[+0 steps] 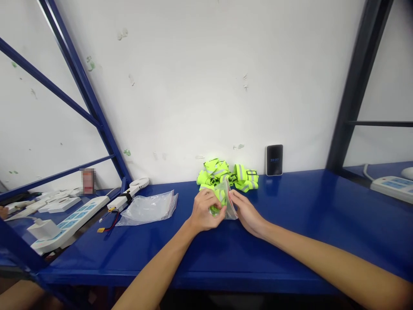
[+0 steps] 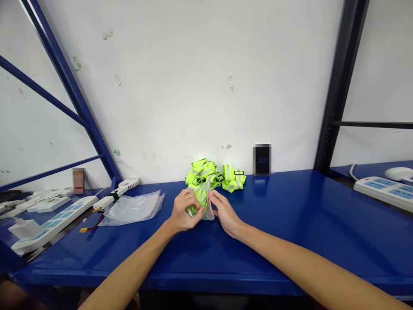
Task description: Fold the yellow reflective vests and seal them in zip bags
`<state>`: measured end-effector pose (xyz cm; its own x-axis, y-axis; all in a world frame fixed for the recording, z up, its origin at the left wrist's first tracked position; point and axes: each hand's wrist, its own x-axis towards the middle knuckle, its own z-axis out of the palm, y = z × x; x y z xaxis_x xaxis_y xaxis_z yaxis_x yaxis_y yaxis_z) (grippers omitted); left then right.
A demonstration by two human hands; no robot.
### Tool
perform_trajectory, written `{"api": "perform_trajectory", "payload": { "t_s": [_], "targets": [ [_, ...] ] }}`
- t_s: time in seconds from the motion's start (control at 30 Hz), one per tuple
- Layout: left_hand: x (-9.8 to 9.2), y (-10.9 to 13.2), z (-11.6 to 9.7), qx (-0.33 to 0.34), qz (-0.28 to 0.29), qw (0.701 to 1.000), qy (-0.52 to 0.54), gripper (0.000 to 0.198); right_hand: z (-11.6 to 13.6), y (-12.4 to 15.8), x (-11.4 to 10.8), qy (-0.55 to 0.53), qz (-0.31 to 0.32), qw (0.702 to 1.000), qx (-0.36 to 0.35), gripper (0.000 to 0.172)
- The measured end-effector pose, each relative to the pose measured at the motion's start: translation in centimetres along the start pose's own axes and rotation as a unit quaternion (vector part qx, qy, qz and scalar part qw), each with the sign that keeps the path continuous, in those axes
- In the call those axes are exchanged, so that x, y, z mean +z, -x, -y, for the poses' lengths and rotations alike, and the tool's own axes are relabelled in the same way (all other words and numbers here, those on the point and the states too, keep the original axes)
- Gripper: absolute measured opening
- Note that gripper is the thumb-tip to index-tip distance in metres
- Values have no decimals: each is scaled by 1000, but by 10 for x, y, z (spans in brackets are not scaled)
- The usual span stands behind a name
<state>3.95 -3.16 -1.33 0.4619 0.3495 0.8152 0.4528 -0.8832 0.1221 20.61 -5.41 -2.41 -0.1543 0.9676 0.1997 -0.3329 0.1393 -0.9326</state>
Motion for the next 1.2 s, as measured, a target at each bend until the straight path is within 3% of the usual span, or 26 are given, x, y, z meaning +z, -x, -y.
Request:
{"api": "perform_trajectory", "payload": {
  "t_s": [0.17, 0.3, 0.5, 0.6, 0.73, 0.8, 0.9, 1.07, 1.2],
  "targets": [
    [-2, -5, -8, -13, 5, 1000, 5, 16, -2, 2, -4, 96, 33, 992, -71, 30],
    [-2, -7, -12, -88, 38, 994, -51, 28, -1, 2, -13, 291, 66, 940, -168, 25],
    [1, -6, -6, -64, 94, 993, -10, 21, 6, -2, -21, 401, 97, 883, -225, 25],
    [7, -4, -5, -63, 62, 996, 8, 15, 5, -7, -20, 364, 93, 906, -197, 29],
    [10, -7, -1, -130, -52, 988, 69, 22, -2, -18, -18, 188, 15, 980, -68, 32],
    [6, -10, 3, -180, -111, 971, 109, 29, -2, -21, -21, 123, -14, 992, -25, 30],
    [0, -12, 8, -191, -128, 963, 138, 29, -1, -21, -27, 123, -5, 991, -53, 22],
    [-5, -7, 13, -142, -135, 975, 103, 25, -4, -17, -34, 293, 38, 941, -164, 3],
    [-6, -2, 26, -149, -96, 984, -1, 23, -5, -19, -41, 423, 67, 889, -159, 26]
  ]
}}
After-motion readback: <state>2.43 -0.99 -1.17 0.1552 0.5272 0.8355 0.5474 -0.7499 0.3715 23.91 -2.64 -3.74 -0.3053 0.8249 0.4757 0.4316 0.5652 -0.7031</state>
